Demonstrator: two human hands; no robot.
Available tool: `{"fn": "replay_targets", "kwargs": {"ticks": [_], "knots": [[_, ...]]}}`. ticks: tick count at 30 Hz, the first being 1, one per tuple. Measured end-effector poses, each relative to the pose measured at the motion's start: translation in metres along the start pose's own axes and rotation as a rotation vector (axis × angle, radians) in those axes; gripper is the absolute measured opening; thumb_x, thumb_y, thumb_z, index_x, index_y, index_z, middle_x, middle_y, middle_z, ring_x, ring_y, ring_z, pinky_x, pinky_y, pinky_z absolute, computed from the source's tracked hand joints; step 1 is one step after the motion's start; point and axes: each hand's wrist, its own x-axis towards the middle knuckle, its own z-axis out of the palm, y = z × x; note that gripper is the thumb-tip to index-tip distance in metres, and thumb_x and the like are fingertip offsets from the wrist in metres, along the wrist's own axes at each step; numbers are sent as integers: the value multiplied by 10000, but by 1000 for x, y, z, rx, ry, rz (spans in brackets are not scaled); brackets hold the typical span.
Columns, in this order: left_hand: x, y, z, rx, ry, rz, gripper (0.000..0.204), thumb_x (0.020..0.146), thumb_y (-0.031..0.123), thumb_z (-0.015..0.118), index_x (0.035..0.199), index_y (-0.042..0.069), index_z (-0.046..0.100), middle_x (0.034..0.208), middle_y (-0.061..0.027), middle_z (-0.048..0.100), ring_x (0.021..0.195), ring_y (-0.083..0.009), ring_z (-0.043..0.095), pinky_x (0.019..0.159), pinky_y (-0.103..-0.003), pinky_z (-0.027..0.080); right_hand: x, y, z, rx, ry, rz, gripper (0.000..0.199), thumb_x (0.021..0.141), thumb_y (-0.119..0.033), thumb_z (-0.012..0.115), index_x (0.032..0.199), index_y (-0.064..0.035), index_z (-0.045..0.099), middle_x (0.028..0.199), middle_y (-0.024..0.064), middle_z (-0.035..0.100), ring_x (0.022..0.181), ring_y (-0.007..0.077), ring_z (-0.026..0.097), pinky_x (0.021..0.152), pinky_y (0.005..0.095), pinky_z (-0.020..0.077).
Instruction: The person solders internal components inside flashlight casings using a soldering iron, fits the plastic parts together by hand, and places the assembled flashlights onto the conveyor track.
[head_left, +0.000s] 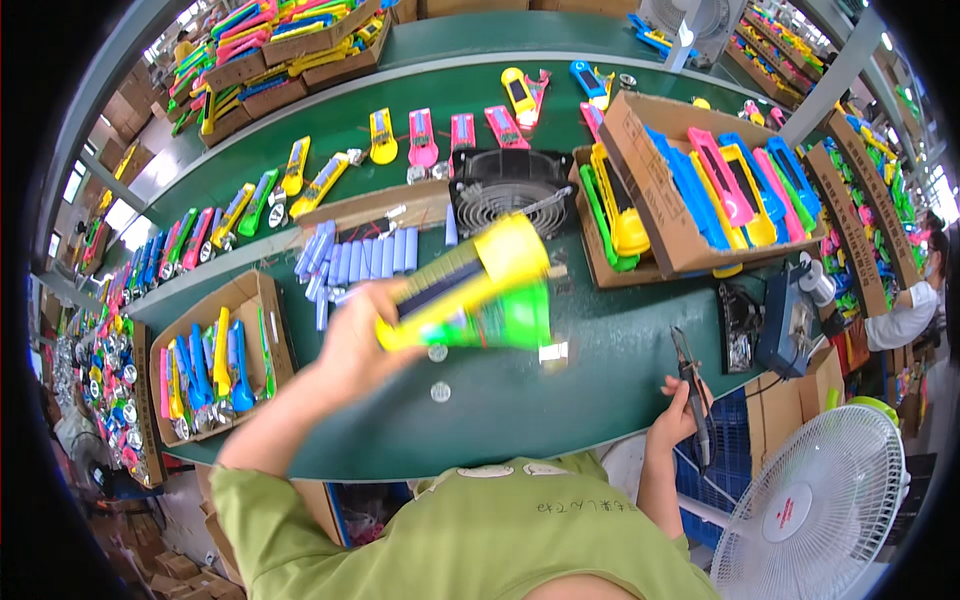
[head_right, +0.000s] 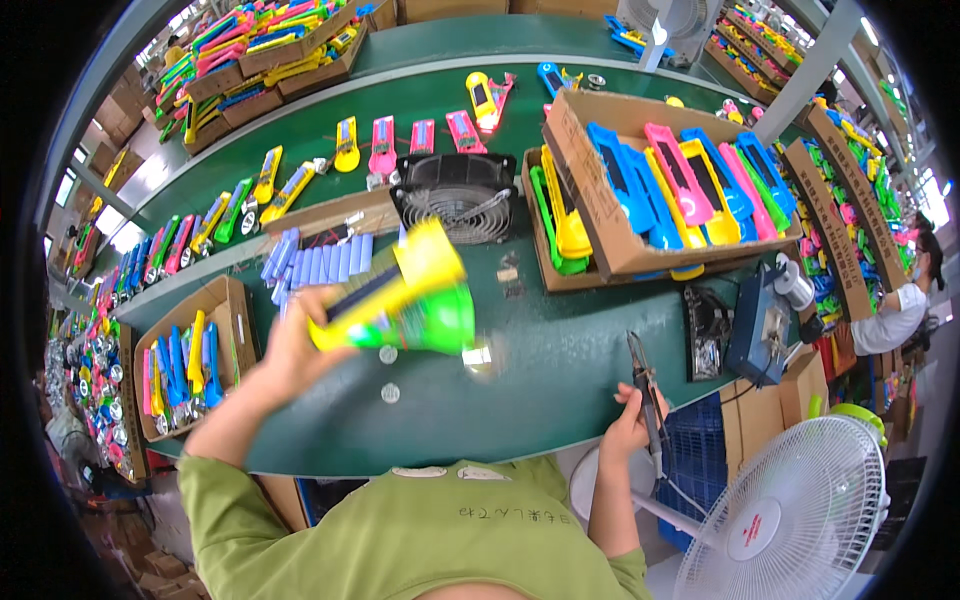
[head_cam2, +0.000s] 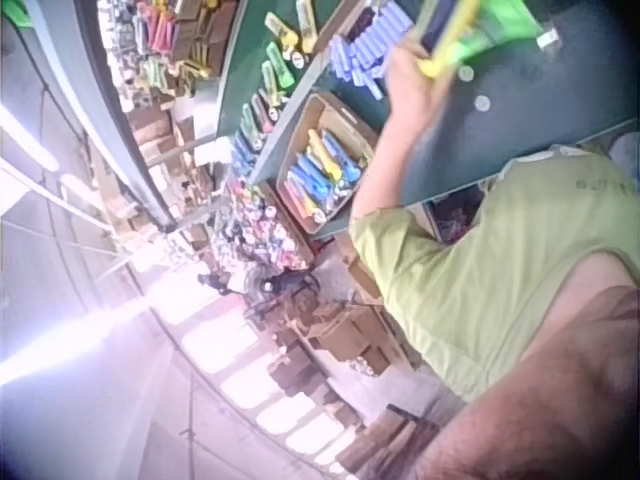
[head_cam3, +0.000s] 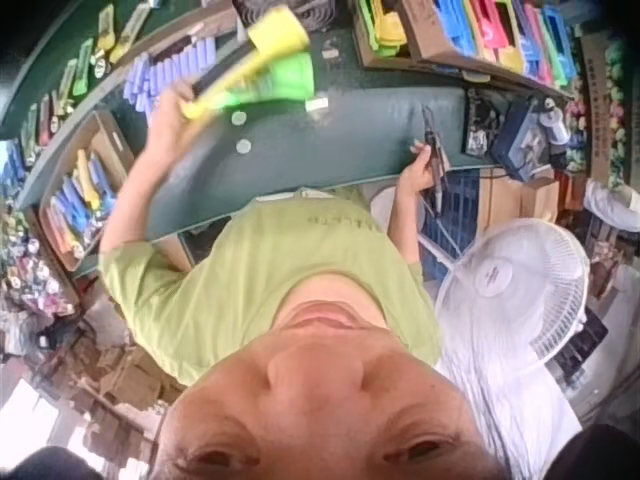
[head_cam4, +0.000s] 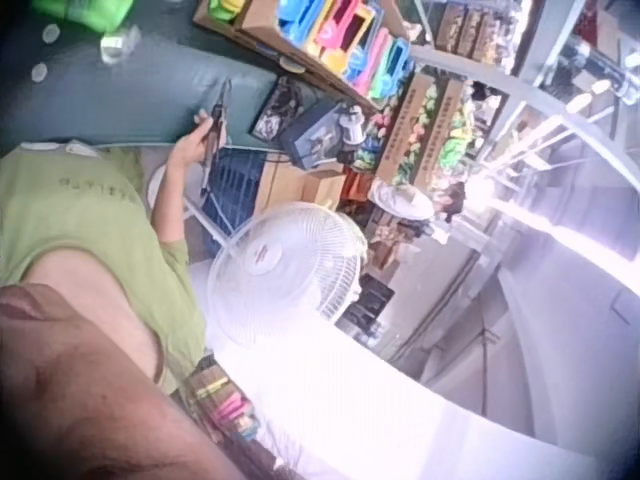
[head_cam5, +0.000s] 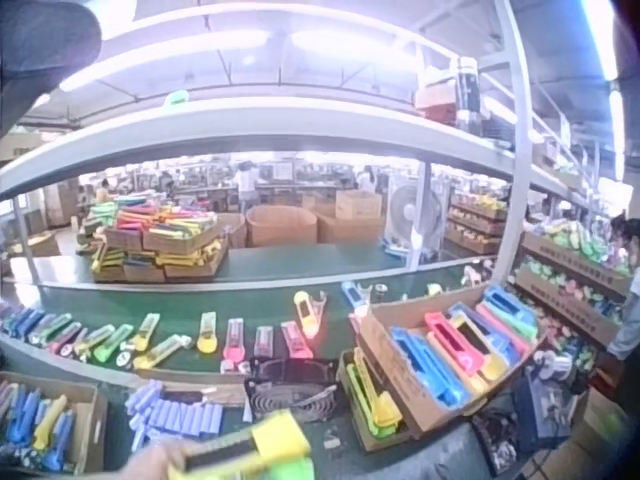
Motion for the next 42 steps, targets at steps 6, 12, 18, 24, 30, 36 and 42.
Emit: {"fn": "replay_targets", "kwargs": {"ticks": [6, 12, 18, 24, 30, 36, 42], "knots": [[189, -116, -5, 231, 215, -249, 451, 735, 298, 670, 950, 43, 366, 789, -207, 562, 735, -387, 569, 632, -429, 437, -7, 15, 1, -70, 28, -44, 223, 883, -30, 446, 1089, 40, 400, 836, 180, 603, 692, 188, 597, 650, 265, 498], [272, -265, 98, 179, 464, -550, 549, 707, 348, 693, 962, -26, 383, 854, -233, 600, 809, -397, 590, 723, -445, 467, -10, 17, 1, -145, -27, -116, 214, 883, -26, 440, 1090, 24, 418, 855, 153, 612, 697, 151, 572, 669, 244, 464], [296, -245, 92, 929, 195, -30, 268, 738, 216, 557, 944, 45, 578, 1136, -158, 502, 1077, -290, 453, 837, -406, 410, -7, 13, 1, -214, -68, -131, 238, 877, -22, 444, 1108, 26, 412, 884, 162, 600, 745, 168, 589, 692, 255, 473], [273, -217, 96, 857, -438, 816, 237, 786, 117, 462, 1010, 51, 504, 1241, -128, 446, 1205, -287, 375, 1007, -395, 308, -7, 9, 4, -206, -26, -75, 258, 882, -19, 437, 1131, 28, 392, 923, 162, 592, 770, 177, 596, 720, 274, 481], [269, -202, 75, 765, -386, 694, 200, 775, 88, 465, 968, 60, 509, 1122, -116, 521, 1154, -283, 426, 995, -422, 323, 2, -5, -3, -97, 69, -101, 241, 874, -5, 461, 1110, -5, 411, 919, 150, 591, 768, 182, 602, 796, 333, 470], [259, -110, -21, 525, -41, 435, 396, 682, -13, 552, 1055, 62, 445, 1025, -147, 533, 1020, -328, 497, 972, -406, 365, 88, -73, -24, -171, 85, -512, 273, 855, 35, 477, 1115, -20, 415, 971, 198, 588, 719, 186, 609, 750, 325, 477], [187, 24, -63, 664, -55, 694, 602, 555, 49, 704, 1097, 40, 442, 934, -114, 516, 929, -298, 515, 890, -397, 408, 218, -137, 25, -238, -282, -524, 324, 817, -4, 562, 1118, -39, 449, 1043, 101, 588, 994, 197, 570, 843, 291, 430]]}}
